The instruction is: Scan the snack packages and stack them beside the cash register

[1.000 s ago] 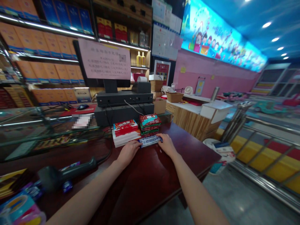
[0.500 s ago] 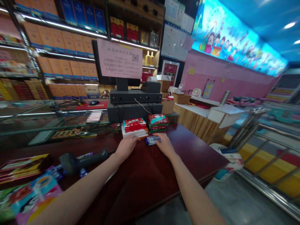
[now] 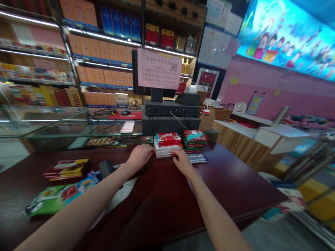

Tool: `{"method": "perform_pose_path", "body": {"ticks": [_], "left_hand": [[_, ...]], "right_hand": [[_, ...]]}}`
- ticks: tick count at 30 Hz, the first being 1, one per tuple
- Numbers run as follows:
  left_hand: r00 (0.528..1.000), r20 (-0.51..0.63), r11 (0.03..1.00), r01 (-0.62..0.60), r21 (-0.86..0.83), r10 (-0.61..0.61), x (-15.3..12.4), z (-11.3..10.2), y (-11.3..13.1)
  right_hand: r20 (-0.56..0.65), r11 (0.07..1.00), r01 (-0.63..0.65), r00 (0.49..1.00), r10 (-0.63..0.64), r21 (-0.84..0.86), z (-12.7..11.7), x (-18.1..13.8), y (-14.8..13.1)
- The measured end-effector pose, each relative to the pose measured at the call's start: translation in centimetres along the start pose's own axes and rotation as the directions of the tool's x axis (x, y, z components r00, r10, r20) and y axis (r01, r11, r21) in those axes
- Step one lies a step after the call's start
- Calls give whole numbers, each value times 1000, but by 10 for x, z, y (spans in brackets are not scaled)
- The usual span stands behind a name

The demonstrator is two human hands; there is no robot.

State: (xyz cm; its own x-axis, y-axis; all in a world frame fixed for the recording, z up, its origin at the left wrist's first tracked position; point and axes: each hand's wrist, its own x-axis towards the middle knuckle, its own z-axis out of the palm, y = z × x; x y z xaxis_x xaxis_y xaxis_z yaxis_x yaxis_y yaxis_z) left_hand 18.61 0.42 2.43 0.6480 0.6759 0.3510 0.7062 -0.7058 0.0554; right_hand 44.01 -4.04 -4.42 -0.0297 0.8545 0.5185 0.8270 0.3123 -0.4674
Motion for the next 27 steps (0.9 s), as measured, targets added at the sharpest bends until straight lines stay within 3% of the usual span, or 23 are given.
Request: {"method": "perform_pose_path", "body": {"ticks": [14, 27], "left_hand": [[985, -38, 984, 172, 54, -170, -46, -33, -82], [942, -3, 940, 334, 73, -334, -94, -49, -148]], "right_hand": [[98, 990, 112, 988, -120, 89, 43, 29, -72], [189, 964, 187, 956, -223, 192, 83, 47, -129]]}}
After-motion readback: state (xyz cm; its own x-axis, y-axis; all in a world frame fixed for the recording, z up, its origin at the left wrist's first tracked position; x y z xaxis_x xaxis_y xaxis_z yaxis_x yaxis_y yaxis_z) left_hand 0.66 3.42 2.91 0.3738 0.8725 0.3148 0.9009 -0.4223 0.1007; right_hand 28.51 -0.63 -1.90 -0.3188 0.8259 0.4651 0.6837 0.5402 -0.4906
